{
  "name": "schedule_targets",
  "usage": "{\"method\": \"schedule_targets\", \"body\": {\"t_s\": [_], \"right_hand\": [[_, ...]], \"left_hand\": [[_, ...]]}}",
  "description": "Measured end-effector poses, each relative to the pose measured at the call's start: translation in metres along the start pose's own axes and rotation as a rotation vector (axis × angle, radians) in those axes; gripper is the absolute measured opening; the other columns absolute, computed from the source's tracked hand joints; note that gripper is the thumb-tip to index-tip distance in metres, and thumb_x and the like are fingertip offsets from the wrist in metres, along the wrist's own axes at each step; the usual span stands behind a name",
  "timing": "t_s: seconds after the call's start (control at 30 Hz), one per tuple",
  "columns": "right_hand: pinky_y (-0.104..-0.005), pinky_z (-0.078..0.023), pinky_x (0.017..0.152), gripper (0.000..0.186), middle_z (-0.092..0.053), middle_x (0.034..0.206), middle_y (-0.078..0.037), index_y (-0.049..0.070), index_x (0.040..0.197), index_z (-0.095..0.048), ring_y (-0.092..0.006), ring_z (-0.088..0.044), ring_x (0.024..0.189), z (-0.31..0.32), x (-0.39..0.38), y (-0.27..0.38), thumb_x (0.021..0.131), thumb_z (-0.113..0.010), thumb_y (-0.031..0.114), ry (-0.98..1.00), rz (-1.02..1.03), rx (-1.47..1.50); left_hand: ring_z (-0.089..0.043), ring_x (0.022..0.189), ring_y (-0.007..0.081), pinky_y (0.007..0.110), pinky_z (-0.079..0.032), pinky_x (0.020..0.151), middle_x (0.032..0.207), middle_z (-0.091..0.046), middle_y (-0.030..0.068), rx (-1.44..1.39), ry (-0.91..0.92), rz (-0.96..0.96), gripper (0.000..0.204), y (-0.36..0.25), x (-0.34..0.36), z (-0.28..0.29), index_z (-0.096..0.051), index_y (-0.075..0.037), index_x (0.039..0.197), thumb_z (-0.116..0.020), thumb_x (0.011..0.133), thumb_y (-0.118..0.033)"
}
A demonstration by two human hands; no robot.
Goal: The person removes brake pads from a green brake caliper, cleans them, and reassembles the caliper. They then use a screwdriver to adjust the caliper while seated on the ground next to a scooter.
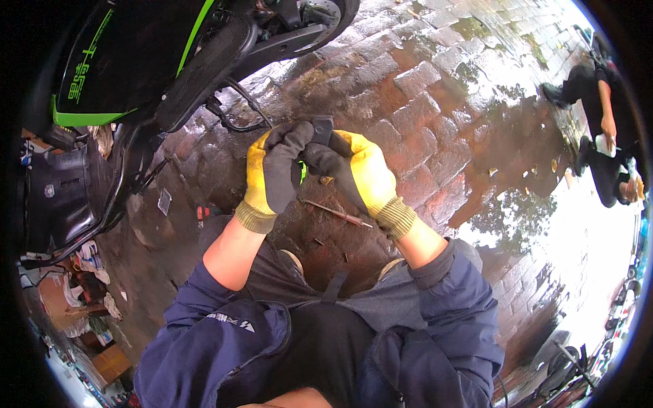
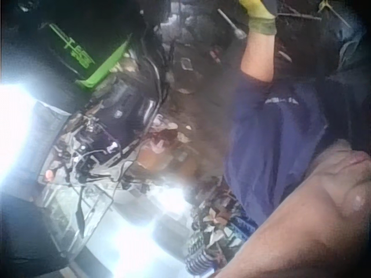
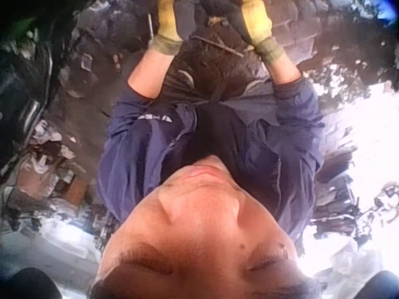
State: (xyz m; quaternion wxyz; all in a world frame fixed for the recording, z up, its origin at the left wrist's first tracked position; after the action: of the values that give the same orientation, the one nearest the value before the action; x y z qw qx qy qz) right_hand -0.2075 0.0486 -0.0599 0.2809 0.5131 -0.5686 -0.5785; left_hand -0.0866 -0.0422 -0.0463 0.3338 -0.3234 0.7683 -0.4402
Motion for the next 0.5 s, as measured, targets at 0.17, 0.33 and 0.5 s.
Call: {"method": "schedule_targets", "body": {"t_s": [0.17, 0.33, 0.5], "right_hand": [[-0.0313, -0.058, 0.092, 0.033, -0.077, 0.114, -0.007, -0.004, 0.130, -0.068, -0.0139, -0.072, 0.101, -0.001, 0.004, 0.000, 0.100, -0.072, 0.010, 0.040, 0.031, -0.025], [-0.0320, -0.057, 0.090, 0.032, -0.077, 0.113, -0.006, -0.003, 0.129, -0.067, -0.0141, -0.071, 0.098, 0.027, -0.002, 0.027, 0.101, -0.071, 0.011, -0.055, 0.187, 0.014], [-0.0353, -0.057, 0.096, 0.030, -0.078, 0.111, -0.007, -0.003, 0.125, -0.070, -0.0177, -0.073, 0.100, 0.061, -0.003, 0.026, 0.101, -0.071, 0.016, -0.085, 0.143, 0.130]], "left_hand": [[-0.068, 0.085, 0.0071, 0.025, -0.056, 0.075, 0.100, -0.076, -0.0011, 0.028, 0.042, 0.011, 0.016, 0.008, 0.007, 0.004, -0.078, -0.003, 0.112, -0.074, 0.101, -0.013], [-0.064, 0.128, 0.0274, 0.040, -0.049, 0.112, 0.147, -0.061, 0.0186, -0.072, 0.009, -0.281, 0.070, 0.017, 0.012, 0.077, -0.046, 0.001, 0.153, -0.077, 0.099, -0.031], [-0.042, 0.148, 0.0455, 0.052, -0.034, 0.123, 0.162, -0.041, 0.0284, 1.623, -0.493, -0.025, 0.130, 0.144, -0.006, 0.131, -0.020, 0.001, 0.166, -0.087, 0.077, -0.065]]}}
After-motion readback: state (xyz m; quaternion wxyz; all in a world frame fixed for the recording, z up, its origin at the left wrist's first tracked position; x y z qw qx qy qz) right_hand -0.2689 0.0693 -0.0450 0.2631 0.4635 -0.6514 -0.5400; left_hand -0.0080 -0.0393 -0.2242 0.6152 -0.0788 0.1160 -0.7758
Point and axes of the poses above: each hand's wrist, its own x-axis towards the middle knuckle, its own z-axis out of the back of the hand, y = z × x, the point moved 7 cm from there along x, towards the middle knuckle
